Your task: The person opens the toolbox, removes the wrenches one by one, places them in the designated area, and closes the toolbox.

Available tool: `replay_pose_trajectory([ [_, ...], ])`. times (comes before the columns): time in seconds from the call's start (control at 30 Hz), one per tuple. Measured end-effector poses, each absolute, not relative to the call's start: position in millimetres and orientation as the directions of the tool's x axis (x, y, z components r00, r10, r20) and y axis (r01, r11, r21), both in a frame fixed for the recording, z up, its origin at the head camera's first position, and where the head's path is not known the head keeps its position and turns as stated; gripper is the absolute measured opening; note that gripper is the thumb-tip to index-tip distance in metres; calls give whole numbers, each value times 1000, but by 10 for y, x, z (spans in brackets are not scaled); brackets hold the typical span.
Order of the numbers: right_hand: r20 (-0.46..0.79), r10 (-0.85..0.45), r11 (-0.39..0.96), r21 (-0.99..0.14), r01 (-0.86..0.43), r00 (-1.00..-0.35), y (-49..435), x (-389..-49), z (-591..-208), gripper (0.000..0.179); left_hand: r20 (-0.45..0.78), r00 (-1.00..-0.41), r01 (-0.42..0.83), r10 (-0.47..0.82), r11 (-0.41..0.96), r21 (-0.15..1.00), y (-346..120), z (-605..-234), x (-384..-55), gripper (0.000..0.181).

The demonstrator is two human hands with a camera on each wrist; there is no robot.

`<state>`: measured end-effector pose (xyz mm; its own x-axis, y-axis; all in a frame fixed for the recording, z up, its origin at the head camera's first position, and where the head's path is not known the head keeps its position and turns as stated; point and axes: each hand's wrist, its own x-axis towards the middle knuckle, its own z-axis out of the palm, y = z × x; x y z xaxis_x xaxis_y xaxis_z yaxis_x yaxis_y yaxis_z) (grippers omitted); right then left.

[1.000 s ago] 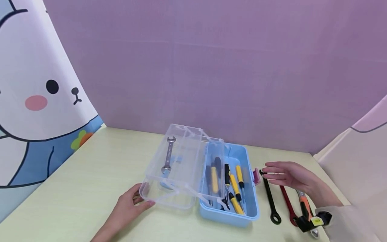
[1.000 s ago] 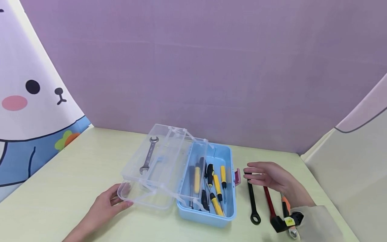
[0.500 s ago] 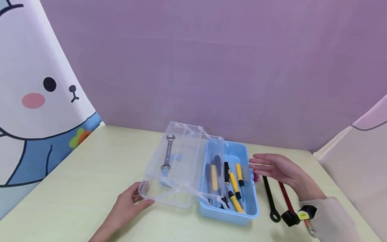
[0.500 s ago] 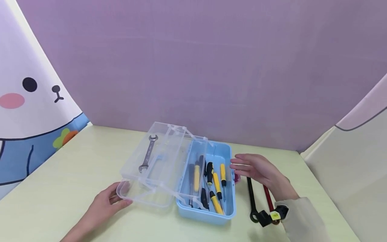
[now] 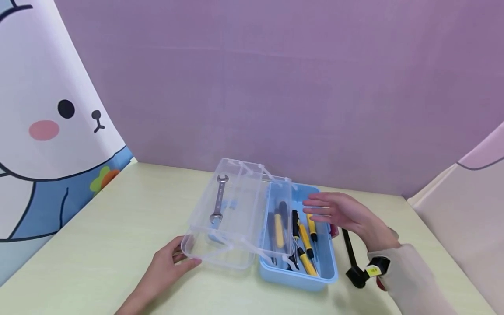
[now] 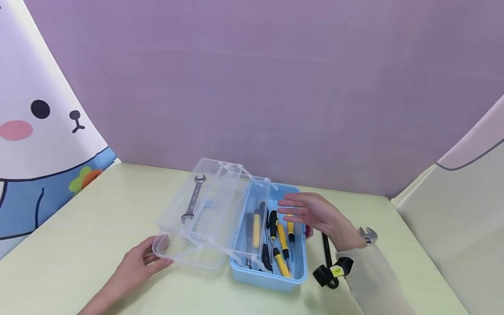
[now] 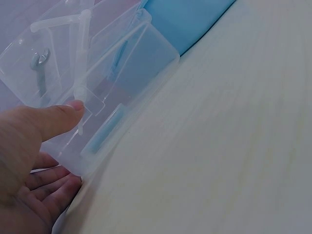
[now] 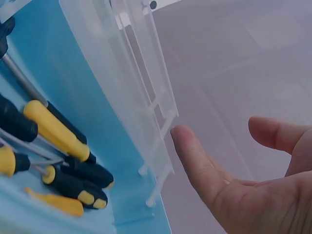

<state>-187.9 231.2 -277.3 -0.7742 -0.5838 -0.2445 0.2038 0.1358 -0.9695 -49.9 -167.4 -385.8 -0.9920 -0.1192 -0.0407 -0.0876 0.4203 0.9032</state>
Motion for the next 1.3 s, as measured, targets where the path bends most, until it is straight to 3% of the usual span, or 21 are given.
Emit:
replay_pose_trajectory([
  [0.97, -250, -654, 103, -965, 243, -714, 1426, -1995, -2476, 51, -19, -994, -63, -108, 419, 906, -1683, -3922, -539, 62],
  [1.3, -254, -669, 159, -967, 198, -699, 1126, -2026, -2327, 47, -11, -994, -55, -107, 419, 906, -1665, -3894, -546, 62],
])
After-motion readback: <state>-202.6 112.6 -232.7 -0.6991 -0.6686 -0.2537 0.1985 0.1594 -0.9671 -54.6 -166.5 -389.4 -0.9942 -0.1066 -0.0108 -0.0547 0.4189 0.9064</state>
